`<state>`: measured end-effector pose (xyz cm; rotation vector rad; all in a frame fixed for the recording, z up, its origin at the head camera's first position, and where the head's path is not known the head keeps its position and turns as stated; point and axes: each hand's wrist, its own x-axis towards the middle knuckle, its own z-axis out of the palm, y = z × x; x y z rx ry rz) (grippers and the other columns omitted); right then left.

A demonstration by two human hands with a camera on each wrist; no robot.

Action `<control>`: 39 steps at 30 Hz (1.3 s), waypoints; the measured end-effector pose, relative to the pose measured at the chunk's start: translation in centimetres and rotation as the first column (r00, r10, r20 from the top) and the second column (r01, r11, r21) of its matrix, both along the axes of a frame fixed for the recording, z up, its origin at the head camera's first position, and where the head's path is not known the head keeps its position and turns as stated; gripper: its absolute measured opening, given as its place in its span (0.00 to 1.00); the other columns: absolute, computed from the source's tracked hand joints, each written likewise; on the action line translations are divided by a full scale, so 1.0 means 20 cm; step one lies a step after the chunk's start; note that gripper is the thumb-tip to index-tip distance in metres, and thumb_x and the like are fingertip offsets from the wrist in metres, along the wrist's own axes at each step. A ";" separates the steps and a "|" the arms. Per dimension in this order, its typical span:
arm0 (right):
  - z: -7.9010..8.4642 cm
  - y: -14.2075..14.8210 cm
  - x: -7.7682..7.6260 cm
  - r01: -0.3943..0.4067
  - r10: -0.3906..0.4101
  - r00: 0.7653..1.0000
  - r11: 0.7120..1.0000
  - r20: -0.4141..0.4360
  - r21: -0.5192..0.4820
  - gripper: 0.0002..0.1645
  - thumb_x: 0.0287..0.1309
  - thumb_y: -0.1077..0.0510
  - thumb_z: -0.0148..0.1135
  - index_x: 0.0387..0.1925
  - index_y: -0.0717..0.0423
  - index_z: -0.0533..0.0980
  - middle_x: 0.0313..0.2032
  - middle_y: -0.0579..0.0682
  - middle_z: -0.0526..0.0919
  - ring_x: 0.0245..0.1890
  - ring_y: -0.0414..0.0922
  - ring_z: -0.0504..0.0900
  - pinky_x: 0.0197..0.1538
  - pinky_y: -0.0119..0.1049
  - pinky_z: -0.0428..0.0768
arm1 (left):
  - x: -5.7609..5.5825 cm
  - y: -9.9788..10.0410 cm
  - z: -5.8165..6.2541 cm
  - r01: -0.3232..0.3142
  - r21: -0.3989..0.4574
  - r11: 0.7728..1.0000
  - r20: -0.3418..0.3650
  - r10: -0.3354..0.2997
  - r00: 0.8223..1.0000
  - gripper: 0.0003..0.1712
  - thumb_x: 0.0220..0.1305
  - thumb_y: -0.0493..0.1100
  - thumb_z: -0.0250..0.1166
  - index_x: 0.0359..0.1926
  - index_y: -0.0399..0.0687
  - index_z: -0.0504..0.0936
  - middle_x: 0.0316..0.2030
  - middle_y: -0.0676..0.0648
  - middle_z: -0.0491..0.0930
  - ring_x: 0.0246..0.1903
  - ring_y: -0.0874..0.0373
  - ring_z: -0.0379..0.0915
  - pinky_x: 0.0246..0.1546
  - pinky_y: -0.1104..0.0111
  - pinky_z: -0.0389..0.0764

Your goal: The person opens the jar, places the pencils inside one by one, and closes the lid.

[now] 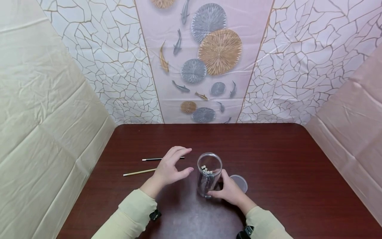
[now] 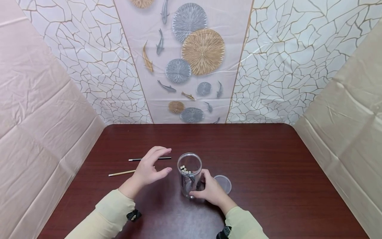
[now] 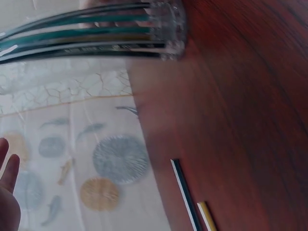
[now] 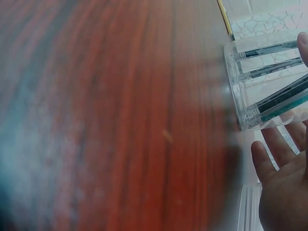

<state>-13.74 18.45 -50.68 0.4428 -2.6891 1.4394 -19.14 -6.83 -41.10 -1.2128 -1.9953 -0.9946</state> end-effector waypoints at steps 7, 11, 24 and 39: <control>0.00 0.00 0.00 0.010 -0.011 1.000 1.000 0.015 0.011 0.49 0.32 0.48 0.79 0.56 0.58 0.64 0.42 0.46 0.80 0.41 0.42 0.79 0.47 0.40 0.74 | -0.04 -0.06 -0.06 -0.082 -0.064 0.995 0.069 0.086 0.994 0.31 0.47 0.47 0.71 0.54 0.42 0.76 0.46 0.47 0.76 0.48 0.53 0.71 0.48 0.62 0.73; 0.00 0.00 0.00 -0.002 0.002 1.000 1.000 0.020 0.014 0.49 0.34 0.47 0.79 0.56 0.58 0.64 0.41 0.46 0.80 0.42 0.42 0.79 0.46 0.39 0.74 | -0.05 -0.09 -0.09 -0.134 -0.105 0.985 0.115 0.146 0.983 0.32 0.47 0.47 0.72 0.54 0.44 0.76 0.46 0.48 0.76 0.48 0.54 0.71 0.48 0.61 0.73; 0.01 0.01 0.00 0.005 -0.006 1.000 1.000 0.016 0.013 0.49 0.34 0.47 0.79 0.57 0.60 0.64 0.40 0.45 0.80 0.42 0.42 0.79 0.47 0.40 0.74 | -0.12 -0.21 -0.19 -0.273 -0.269 0.924 0.238 0.338 0.911 0.31 0.49 0.51 0.73 0.55 0.48 0.77 0.45 0.49 0.75 0.47 0.54 0.70 0.45 0.60 0.75; 0.00 0.00 0.00 0.013 -0.013 1.000 0.999 0.009 0.032 0.48 0.33 0.47 0.79 0.56 0.55 0.64 0.42 0.45 0.80 0.41 0.41 0.79 0.47 0.39 0.74 | -0.17 -0.35 -0.31 -0.320 -0.342 0.884 0.270 0.418 0.867 0.23 0.49 0.49 0.73 0.48 0.51 0.83 0.42 0.51 0.75 0.44 0.54 0.71 0.43 0.60 0.75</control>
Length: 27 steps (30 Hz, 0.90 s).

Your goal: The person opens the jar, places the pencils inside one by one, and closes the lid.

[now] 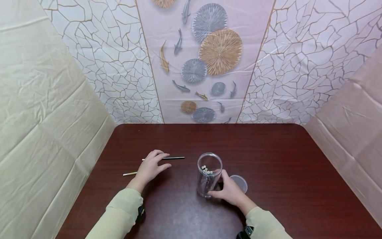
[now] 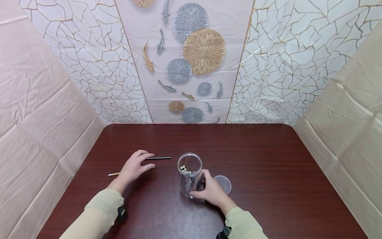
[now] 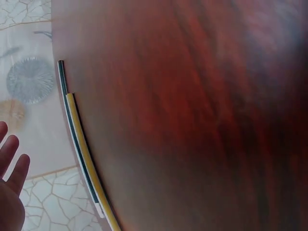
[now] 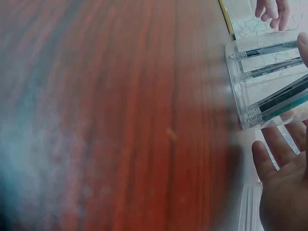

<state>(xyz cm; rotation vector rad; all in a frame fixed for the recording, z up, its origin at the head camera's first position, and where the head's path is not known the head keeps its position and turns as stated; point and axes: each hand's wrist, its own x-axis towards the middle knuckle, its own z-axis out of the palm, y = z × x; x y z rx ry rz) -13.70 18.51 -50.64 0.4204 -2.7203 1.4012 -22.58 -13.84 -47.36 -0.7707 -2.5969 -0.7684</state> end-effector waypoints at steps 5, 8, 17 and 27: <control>0.00 0.00 0.00 -0.001 0.001 1.000 1.000 0.000 -0.007 0.48 0.33 0.46 0.79 0.56 0.55 0.64 0.40 0.44 0.80 0.41 0.41 0.79 0.47 0.40 0.74 | 0.00 -0.02 -0.03 -0.008 -0.019 1.000 0.028 0.009 1.000 0.21 0.51 0.49 0.72 0.48 0.50 0.83 0.43 0.51 0.75 0.45 0.53 0.71 0.41 0.56 0.75; 0.00 0.00 0.00 -0.012 0.012 1.000 1.000 -0.002 -0.011 0.48 0.34 0.46 0.78 0.56 0.57 0.64 0.43 0.45 0.80 0.41 0.41 0.79 0.46 0.39 0.74 | 0.00 -0.04 -0.05 -0.025 -0.006 1.000 0.070 0.025 0.997 0.20 0.52 0.49 0.71 0.48 0.51 0.84 0.43 0.52 0.75 0.45 0.53 0.71 0.42 0.56 0.74; 0.01 0.00 0.00 -0.012 0.012 1.000 1.000 0.008 -0.019 0.48 0.35 0.47 0.78 0.56 0.55 0.63 0.40 0.44 0.80 0.42 0.42 0.79 0.46 0.40 0.74 | -0.02 -0.08 -0.11 -0.015 0.039 0.999 0.117 0.011 0.993 0.19 0.52 0.48 0.72 0.46 0.52 0.84 0.43 0.52 0.75 0.46 0.53 0.70 0.47 0.56 0.72; 0.01 0.00 0.01 -0.006 0.007 1.000 1.000 0.020 -0.014 0.48 0.35 0.47 0.78 0.56 0.55 0.63 0.40 0.44 0.80 0.42 0.42 0.79 0.47 0.41 0.74 | -0.05 -0.13 -0.17 0.012 -0.007 1.000 0.168 -0.011 0.986 0.19 0.51 0.48 0.72 0.46 0.52 0.84 0.43 0.51 0.75 0.44 0.51 0.70 0.50 0.49 0.66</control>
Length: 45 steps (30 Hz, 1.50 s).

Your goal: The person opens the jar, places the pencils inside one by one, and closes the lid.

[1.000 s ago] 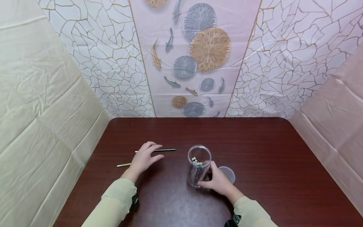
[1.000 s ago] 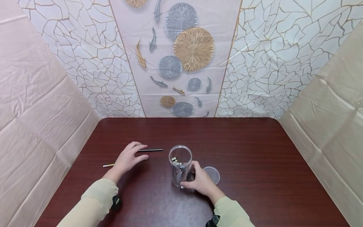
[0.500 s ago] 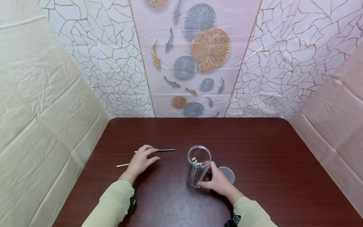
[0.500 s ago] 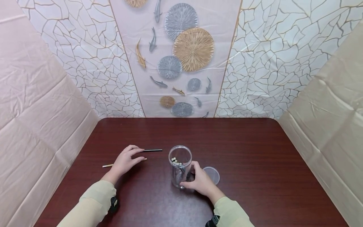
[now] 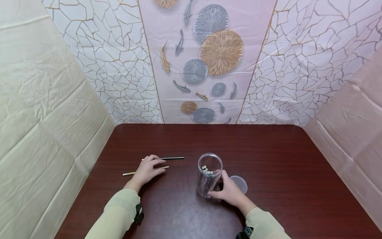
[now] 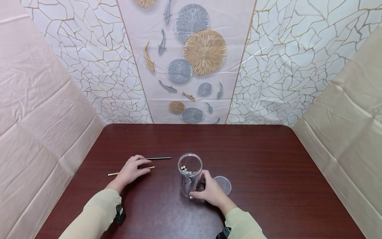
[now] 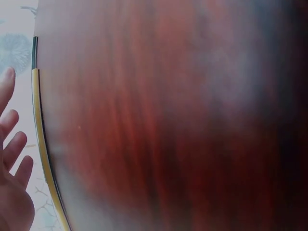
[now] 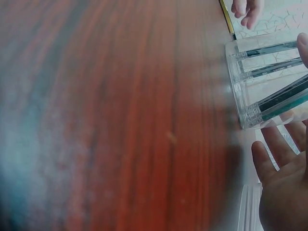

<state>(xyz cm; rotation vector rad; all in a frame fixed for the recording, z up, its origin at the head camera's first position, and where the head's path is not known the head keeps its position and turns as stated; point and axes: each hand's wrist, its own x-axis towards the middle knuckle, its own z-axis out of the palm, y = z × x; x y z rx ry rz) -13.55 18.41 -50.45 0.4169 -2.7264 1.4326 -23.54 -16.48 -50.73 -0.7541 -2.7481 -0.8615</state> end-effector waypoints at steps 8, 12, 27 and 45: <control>-0.03 0.00 0.00 -0.012 0.012 1.000 1.000 -0.005 -0.001 0.47 0.35 0.46 0.78 0.56 0.55 0.63 0.37 0.41 0.80 0.41 0.41 0.78 0.46 0.38 0.74 | 0.01 -0.01 -0.03 -0.014 -0.051 0.999 0.052 0.017 0.999 0.17 0.51 0.49 0.72 0.44 0.57 0.85 0.44 0.51 0.74 0.45 0.48 0.66 0.50 0.48 0.62; -0.03 0.00 0.01 -0.020 0.020 1.000 1.000 -0.002 0.005 0.47 0.36 0.45 0.78 0.56 0.53 0.63 0.34 0.39 0.80 0.41 0.40 0.79 0.45 0.38 0.74 | 0.02 -0.01 -0.06 -0.043 -0.082 0.996 0.052 0.047 0.998 0.14 0.50 0.50 0.72 0.41 0.59 0.86 0.44 0.52 0.73 0.45 0.48 0.63 0.49 0.48 0.60; -0.01 0.02 0.00 -0.026 0.026 1.000 1.000 0.000 0.014 0.46 0.35 0.44 0.78 0.54 0.51 0.63 0.42 0.43 0.79 0.44 0.43 0.78 0.47 0.39 0.74 | 0.02 0.03 -0.07 -0.088 -0.068 0.994 0.124 0.095 0.988 0.07 0.51 0.48 0.71 0.26 0.66 0.80 0.40 0.54 0.73 0.45 0.49 0.64 0.49 0.48 0.59; 0.00 0.02 0.00 -0.024 0.024 1.000 1.000 0.004 -0.010 0.45 0.34 0.47 0.79 0.54 0.51 0.64 0.41 0.44 0.80 0.43 0.42 0.78 0.46 0.39 0.74 | 0.00 0.09 0.05 -0.038 0.090 0.995 0.140 0.025 0.990 0.03 0.59 0.45 0.66 0.35 0.55 0.83 0.34 0.59 0.80 0.41 0.57 0.74 0.52 0.57 0.68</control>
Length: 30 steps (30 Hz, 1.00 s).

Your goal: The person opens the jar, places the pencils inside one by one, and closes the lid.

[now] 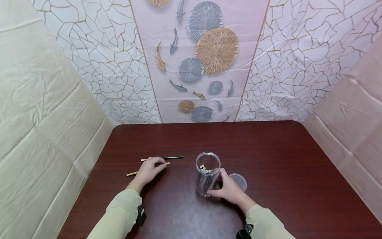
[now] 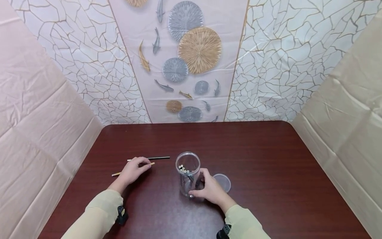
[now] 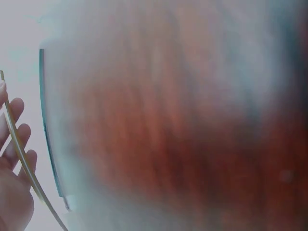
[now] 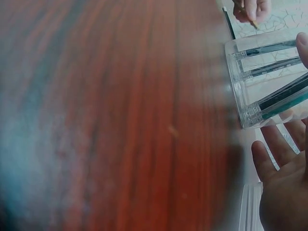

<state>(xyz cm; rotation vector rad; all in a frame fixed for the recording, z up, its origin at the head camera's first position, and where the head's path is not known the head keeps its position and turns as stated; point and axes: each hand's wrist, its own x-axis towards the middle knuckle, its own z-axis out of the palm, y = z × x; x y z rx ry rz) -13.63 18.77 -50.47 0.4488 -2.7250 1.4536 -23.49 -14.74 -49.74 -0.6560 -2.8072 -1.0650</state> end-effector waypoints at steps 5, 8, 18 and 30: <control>0.00 0.00 0.00 0.005 -0.005 1.000 1.000 -0.004 0.002 0.46 0.34 0.47 0.79 0.54 0.51 0.63 0.41 0.45 0.80 0.42 0.42 0.79 0.45 0.38 0.74 | 0.01 0.03 0.07 -0.023 0.074 0.997 -0.001 0.023 1.000 0.04 0.59 0.43 0.66 0.37 0.53 0.83 0.35 0.58 0.80 0.39 0.59 0.73 0.44 0.61 0.74; 0.00 0.00 0.00 0.008 -0.008 1.000 1.000 -0.008 0.002 0.46 0.34 0.47 0.79 0.54 0.51 0.63 0.41 0.45 0.80 0.43 0.42 0.79 0.46 0.38 0.74 | 0.02 0.06 0.12 -0.040 0.127 0.991 0.004 0.040 0.999 0.04 0.59 0.42 0.66 0.37 0.52 0.82 0.34 0.57 0.80 0.39 0.58 0.73 0.43 0.61 0.75; 0.00 0.01 0.01 0.015 -0.015 1.000 1.000 -0.017 0.005 0.46 0.34 0.46 0.79 0.53 0.51 0.64 0.42 0.44 0.80 0.43 0.42 0.79 0.47 0.38 0.74 | 0.06 0.17 0.32 -0.094 0.313 0.945 -0.019 0.105 0.994 0.06 0.60 0.41 0.65 0.38 0.48 0.79 0.34 0.51 0.80 0.35 0.57 0.75 0.38 0.64 0.76; -0.01 0.00 0.00 0.001 -0.001 1.000 1.000 -0.026 -0.001 0.45 0.34 0.46 0.79 0.52 0.50 0.64 0.38 0.42 0.81 0.41 0.40 0.78 0.45 0.35 0.74 | 0.11 0.24 0.45 -0.091 0.466 0.880 -0.001 0.104 0.995 0.07 0.58 0.39 0.67 0.37 0.44 0.78 0.33 0.48 0.79 0.34 0.58 0.73 0.35 0.67 0.74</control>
